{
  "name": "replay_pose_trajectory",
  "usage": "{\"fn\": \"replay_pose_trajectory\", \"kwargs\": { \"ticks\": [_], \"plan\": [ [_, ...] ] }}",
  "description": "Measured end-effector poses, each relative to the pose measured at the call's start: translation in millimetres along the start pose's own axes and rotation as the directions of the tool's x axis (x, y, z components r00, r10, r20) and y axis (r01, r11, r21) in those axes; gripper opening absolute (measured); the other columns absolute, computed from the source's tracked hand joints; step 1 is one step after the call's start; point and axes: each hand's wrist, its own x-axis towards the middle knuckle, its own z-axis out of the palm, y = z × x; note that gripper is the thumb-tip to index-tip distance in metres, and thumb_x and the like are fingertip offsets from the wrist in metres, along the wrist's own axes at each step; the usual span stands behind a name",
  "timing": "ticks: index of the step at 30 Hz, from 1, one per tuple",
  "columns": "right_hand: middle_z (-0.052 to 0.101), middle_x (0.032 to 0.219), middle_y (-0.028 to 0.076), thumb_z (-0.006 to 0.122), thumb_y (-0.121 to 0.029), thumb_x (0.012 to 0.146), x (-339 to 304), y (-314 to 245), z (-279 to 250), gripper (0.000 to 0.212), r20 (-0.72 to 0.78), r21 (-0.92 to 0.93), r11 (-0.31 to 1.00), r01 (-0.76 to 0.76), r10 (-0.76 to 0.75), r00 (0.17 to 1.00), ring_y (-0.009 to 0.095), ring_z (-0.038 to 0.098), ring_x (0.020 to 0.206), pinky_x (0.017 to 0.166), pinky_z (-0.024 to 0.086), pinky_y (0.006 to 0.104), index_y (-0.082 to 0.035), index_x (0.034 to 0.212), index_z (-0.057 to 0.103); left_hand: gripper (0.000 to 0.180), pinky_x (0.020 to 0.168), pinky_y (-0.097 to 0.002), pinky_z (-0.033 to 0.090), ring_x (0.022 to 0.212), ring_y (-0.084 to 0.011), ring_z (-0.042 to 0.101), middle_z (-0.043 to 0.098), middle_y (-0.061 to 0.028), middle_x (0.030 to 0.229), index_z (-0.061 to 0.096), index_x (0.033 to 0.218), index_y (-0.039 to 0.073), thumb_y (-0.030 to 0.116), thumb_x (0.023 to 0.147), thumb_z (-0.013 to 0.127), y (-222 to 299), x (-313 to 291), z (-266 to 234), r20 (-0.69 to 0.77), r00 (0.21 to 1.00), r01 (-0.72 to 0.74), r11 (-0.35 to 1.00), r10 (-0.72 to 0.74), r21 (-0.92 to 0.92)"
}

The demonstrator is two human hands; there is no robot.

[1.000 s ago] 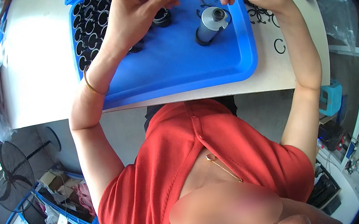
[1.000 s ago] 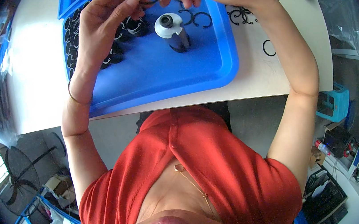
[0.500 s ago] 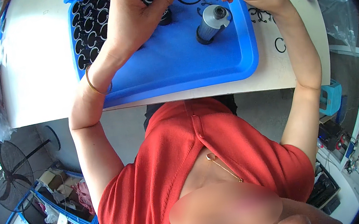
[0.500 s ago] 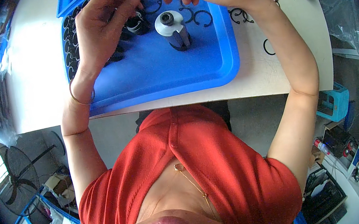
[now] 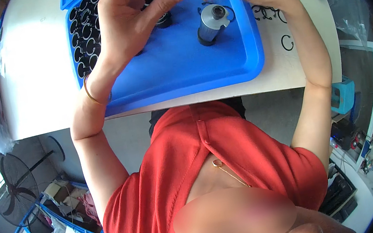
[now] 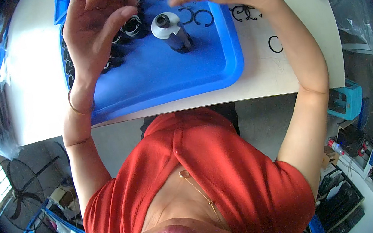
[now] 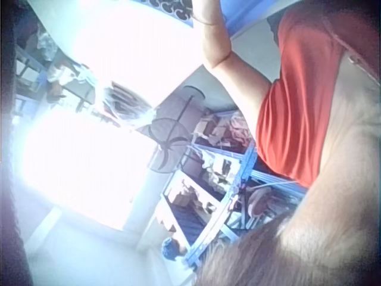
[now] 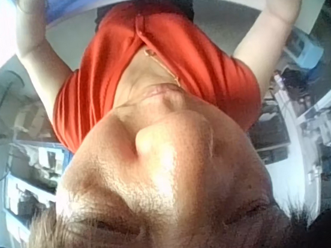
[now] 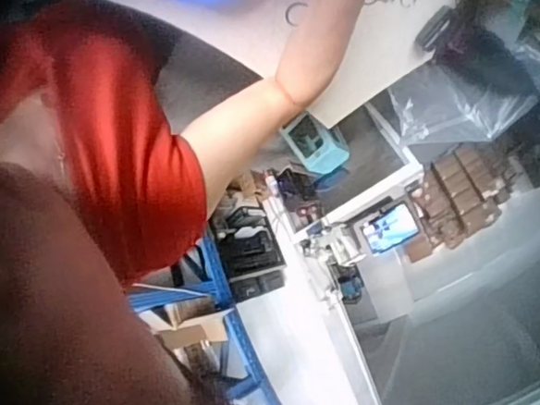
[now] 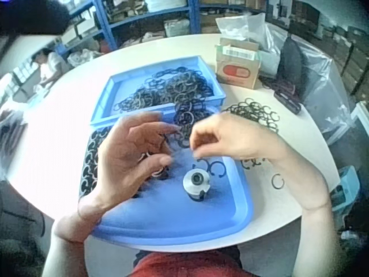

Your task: Assembling black rubber rings onto a plastic cylindrical component on a workbench.

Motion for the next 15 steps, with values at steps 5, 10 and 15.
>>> {"fn": "replay_pose_trajectory", "kwargs": {
  "ticks": [5,10,15],
  "plan": [
    [0.072,0.092,0.017,0.081,-0.018,0.081,1.1,16.4,20.0,0.031,0.038,-0.429,0.901,0.063,-0.052,0.998,0.037,0.071,0.091,0.081,0.055,0.0440,-0.001,0.103,0.068,0.073,0.101,-0.0389,0.054,0.119,-0.0266,0.065,0.063,-0.0240,0.135,0.035,0.152,-0.002,-0.002,0.091,0.075,10.4,-3.4,7.6,0.145,0.985,-0.080,0.994,0.090,-0.071],
    [0.069,0.093,0.019,0.080,-0.017,0.080,3.3,23.8,23.1,0.030,0.047,-0.472,0.869,0.151,-0.146,0.988,0.039,0.070,0.093,0.081,0.055,0.0468,0.000,0.101,0.069,0.075,0.103,-0.0411,0.054,0.123,-0.0317,0.066,0.068,-0.0210,0.129,0.041,0.152,0.000,0.001,0.087,0.079,29.0,0.2,10.5,0.320,0.942,-0.173,0.960,0.097,0.220],
    [0.068,0.099,0.020,0.080,-0.017,0.079,5.6,15.8,22.9,0.028,0.122,-0.562,0.827,-0.003,0.087,0.989,0.039,0.069,0.098,0.080,0.056,0.0467,0.002,0.097,0.070,0.074,0.099,-0.0416,0.056,0.121,-0.0325,0.068,0.071,-0.0200,0.124,0.046,0.150,0.002,0.001,0.085,0.080,33.8,1.2,12.1,0.338,0.940,-0.165,0.938,0.055,0.306]
  ]
}}
